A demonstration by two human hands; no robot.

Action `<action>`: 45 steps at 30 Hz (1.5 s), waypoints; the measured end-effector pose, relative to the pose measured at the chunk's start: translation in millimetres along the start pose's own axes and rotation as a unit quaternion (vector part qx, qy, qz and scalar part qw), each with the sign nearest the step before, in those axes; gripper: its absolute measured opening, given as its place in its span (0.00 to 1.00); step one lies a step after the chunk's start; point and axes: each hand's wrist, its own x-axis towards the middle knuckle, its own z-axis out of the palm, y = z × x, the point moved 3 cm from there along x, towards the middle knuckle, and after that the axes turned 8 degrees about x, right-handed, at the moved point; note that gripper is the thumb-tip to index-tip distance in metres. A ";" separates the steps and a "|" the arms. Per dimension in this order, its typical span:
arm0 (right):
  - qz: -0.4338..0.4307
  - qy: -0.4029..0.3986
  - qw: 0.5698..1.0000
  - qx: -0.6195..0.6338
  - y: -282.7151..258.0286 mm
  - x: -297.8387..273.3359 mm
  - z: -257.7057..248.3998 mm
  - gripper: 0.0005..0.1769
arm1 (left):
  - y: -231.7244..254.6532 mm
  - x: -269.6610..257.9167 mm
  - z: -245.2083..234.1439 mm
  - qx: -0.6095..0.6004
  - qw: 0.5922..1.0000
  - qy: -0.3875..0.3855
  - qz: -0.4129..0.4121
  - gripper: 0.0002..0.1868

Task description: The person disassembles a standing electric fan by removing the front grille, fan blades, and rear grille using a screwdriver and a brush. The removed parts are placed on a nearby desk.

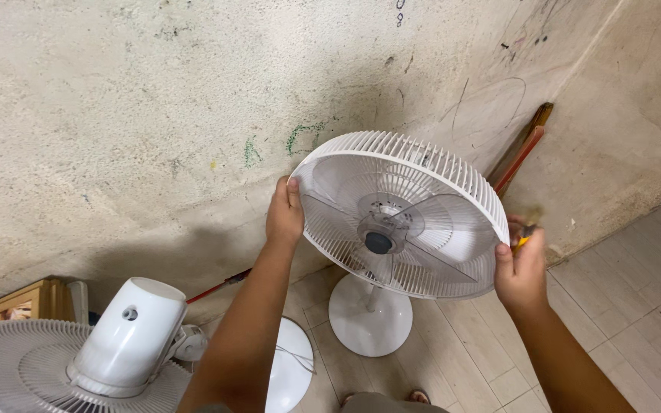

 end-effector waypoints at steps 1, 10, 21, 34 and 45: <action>-0.017 0.007 0.999 0.026 -5.9 -1.2 -1.2 0.40 | -2.4 -1.1 1.4 -0.026 0.999 0.014 0.018 0.29; -0.193 -0.038 0.979 -0.053 -53.9 -34.1 19.2 0.19 | -28.2 -67.4 44.6 -0.243 0.957 0.139 -0.076 0.26; -0.110 -0.131 0.972 -0.162 -96.9 -27.1 60.2 0.09 | 46.8 -146.3 87.5 -0.433 0.788 -0.242 -0.364 0.30; -0.088 -0.175 0.967 -0.164 -87.7 -23.9 65.7 0.06 | 36.8 -133.6 109.8 -0.534 0.744 -0.171 -0.364 0.28; -0.047 -0.200 0.960 -0.188 -84.2 -23.5 74.8 0.10 | 44.4 -140.8 84.3 -0.424 0.870 -0.085 -0.238 0.13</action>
